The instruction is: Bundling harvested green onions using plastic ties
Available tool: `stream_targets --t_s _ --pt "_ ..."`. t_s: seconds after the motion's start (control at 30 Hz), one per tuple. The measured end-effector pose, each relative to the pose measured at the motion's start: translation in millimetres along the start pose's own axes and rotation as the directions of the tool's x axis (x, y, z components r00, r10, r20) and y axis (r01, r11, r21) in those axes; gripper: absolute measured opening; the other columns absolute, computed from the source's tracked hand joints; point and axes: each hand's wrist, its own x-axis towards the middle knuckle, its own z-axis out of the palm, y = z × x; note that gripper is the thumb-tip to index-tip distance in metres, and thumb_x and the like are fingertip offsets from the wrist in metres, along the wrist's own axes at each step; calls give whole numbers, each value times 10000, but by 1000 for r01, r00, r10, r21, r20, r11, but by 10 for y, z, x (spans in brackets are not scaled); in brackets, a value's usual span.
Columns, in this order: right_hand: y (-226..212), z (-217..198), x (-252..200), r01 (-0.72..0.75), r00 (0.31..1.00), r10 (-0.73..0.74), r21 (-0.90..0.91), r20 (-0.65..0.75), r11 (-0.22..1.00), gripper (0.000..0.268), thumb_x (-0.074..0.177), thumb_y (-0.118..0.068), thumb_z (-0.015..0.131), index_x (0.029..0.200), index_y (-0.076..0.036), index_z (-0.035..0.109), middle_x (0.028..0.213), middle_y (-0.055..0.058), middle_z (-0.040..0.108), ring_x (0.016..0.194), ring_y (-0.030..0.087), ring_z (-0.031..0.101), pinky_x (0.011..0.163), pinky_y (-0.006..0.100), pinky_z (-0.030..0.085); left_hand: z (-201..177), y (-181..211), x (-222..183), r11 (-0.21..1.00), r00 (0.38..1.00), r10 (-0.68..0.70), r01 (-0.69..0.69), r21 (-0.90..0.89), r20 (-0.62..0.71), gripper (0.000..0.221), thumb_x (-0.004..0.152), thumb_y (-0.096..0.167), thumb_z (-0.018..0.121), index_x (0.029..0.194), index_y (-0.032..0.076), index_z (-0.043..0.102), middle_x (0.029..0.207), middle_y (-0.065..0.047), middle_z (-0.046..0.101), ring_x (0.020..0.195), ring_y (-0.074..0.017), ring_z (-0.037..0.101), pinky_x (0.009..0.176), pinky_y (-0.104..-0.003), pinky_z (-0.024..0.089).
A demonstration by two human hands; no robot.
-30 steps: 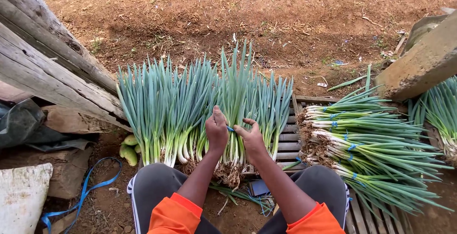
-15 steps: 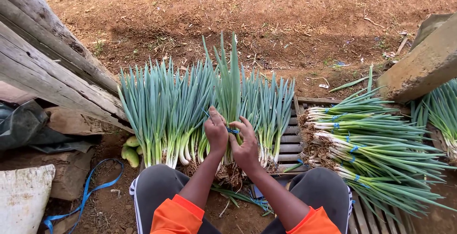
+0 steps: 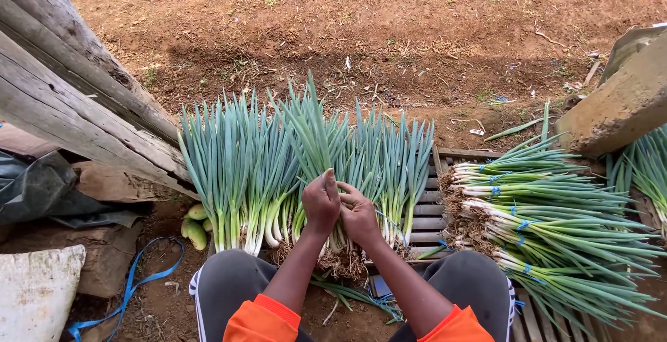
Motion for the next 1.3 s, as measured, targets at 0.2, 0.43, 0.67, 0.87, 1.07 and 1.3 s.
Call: stream_targets --t_s 0.2,0.43,0.67,0.87,1.07,1.3 --pt "18 -54 103 2 993 -8 50 116 999 153 944 -191 728 1017 -183 862 1338 132 689 1261 407 611 1086 550 426 56 -151 22 993 992 110 -111 31 56 494 1033 264 563 563 125 497 493 -114 479 528 -403 575 457 -370 484" --pt "-289 -29 116 -89 994 84 72 73 993 228 993 -254 679 1079 -160 869 1241 113 730 1158 355 677 1022 502 488 62 -150 117 988 974 152 -151 -17 165 416 1047 332 541 675 152 587 572 -93 520 570 -357 595 539 -382 521" --pt "-382 -246 427 -277 927 330 271 -177 922 184 918 -147 760 1011 1 818 924 169 771 914 167 628 904 408 558 -59 159 295 986 949 130 -92 -140 287 526 890 358 751 1268 27 597 1162 -172 596 1092 -396 587 976 -475 471" --pt "-313 -355 494 -313 907 344 157 -245 937 151 891 -196 811 998 -94 841 888 129 781 897 138 651 889 377 556 -16 251 285 951 892 -171 261 -167 419 236 945 265 701 1155 173 757 1241 -121 629 1050 -376 699 852 -432 604" --pt "0 -406 556 -337 896 368 159 -250 928 230 905 -213 809 1084 -69 827 997 199 786 980 206 697 925 447 548 122 235 163 910 888 -294 373 -181 354 242 899 238 758 1118 136 783 1236 -177 606 1044 -384 705 833 -429 620" --pt "-238 -300 520 -344 882 431 362 -193 866 230 916 -153 789 1075 13 793 951 209 779 877 190 694 860 402 590 81 292 109 835 863 -377 474 -281 335 227 850 149 809 1032 16 781 1248 -248 584 1016 -428 726 908 -448 599"
